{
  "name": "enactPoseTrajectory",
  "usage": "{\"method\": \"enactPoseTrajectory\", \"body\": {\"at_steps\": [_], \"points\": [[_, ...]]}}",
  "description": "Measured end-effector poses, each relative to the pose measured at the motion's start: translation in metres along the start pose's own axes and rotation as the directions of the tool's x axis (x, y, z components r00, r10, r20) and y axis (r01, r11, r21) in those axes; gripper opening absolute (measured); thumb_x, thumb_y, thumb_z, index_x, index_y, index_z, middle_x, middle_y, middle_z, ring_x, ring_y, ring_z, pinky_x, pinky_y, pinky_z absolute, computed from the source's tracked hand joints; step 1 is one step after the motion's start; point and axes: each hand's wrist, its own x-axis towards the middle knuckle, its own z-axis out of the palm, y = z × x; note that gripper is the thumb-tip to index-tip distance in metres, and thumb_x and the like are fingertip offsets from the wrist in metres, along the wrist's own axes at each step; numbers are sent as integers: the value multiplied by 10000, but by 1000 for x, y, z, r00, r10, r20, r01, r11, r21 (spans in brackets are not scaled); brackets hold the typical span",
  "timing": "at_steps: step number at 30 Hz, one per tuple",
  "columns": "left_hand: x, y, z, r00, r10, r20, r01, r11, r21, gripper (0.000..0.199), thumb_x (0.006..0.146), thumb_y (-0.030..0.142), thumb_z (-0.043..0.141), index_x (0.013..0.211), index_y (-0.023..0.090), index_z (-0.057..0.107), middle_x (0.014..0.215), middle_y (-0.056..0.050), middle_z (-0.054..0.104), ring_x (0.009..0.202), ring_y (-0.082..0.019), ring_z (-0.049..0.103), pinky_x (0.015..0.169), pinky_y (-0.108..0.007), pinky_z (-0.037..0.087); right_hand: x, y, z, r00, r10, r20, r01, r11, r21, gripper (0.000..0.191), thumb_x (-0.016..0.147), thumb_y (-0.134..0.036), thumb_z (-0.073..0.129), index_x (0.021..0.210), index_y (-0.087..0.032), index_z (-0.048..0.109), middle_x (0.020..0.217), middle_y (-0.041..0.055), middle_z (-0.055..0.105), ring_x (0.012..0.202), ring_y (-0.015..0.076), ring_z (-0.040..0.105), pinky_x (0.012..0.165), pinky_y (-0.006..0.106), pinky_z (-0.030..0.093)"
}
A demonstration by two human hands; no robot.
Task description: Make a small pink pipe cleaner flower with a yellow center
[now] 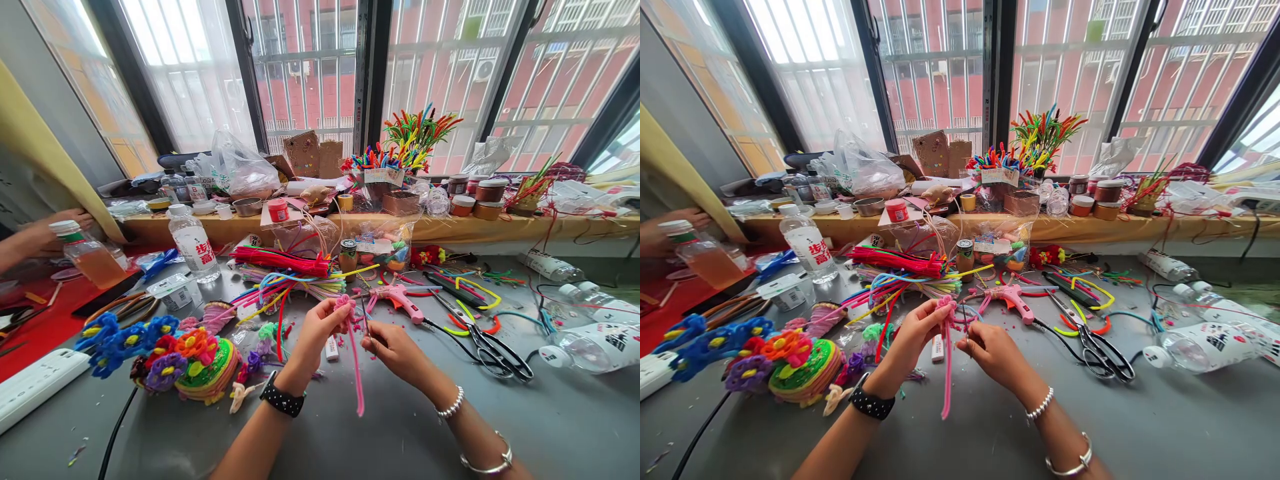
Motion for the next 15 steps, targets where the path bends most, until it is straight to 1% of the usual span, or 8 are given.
{"method": "enactPoseTrajectory", "body": {"at_steps": [5,10,15], "points": [[-2,-1,1,998,-12,66,17,997,-79,214,618,298,661,694,128,554,624,18,550,523,-59,491,549,-188,400,-3,-2,2,995,-39,92,36,999,35,518,786,-623,237,717,-161,462,676,7,518,591,124,443,530,225,328],[-1,-5,0,993,-34,117,45,995,-91,202,639,298,649,726,136,566,645,24,560,520,-50,510,540,-175,407,-3,-4,3,989,-83,126,74,995,74,563,783,-633,191,790,-158,492,672,4,512,595,125,437,535,228,338],[-1,-4,1,993,-34,113,43,996,-74,202,649,290,643,721,125,551,629,20,548,513,-49,516,529,-170,415,-2,-3,4,991,-66,112,58,995,77,538,784,-632,194,716,-165,451,628,-14,459,563,113,409,510,219,322]]}}
